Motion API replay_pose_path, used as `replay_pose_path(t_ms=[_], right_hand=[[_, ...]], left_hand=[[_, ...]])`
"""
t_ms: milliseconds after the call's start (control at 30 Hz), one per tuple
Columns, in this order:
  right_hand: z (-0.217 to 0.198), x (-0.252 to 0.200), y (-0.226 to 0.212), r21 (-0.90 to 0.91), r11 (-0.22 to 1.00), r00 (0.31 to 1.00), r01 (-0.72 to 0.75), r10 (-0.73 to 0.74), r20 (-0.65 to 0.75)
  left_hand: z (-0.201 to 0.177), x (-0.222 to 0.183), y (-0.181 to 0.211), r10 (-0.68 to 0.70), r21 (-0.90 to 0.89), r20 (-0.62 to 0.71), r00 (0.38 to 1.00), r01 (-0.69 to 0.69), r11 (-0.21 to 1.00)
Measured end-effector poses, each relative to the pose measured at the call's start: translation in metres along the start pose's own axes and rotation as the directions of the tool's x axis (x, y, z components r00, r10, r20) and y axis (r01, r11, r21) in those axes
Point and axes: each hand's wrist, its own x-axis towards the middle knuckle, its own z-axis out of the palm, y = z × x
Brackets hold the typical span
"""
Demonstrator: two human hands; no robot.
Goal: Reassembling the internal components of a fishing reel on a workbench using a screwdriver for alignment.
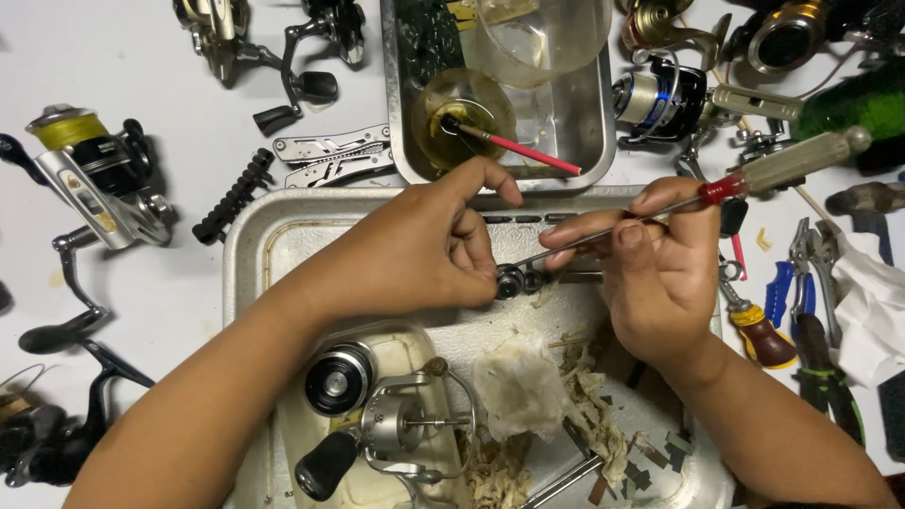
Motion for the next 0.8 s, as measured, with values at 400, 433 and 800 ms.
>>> replay_pose_path(t_ms=[400, 433, 800], right_hand=[[0.002, 0.0, -0.004, -0.046, 0.998, 0.999, 0.04, -0.04, 0.006], [0.003, 0.0, -0.004, -0.045, 0.998, 0.999, 0.04, -0.04, 0.006], [0.01, 0.004, -0.002, -0.176, 0.974, 0.988, -0.145, 0.134, -0.073]], left_hand=[[0.0, 0.0, 0.001, -0.028, 0.012, 0.004, 1.0, 0.028, 1.0], [0.0, 0.001, -0.001, -0.028, 0.011, 0.003, 1.0, 0.028, 1.0], [0.0, 0.013, -0.014, -0.095, 0.204, 0.048, 0.994, 0.083, 0.975]])
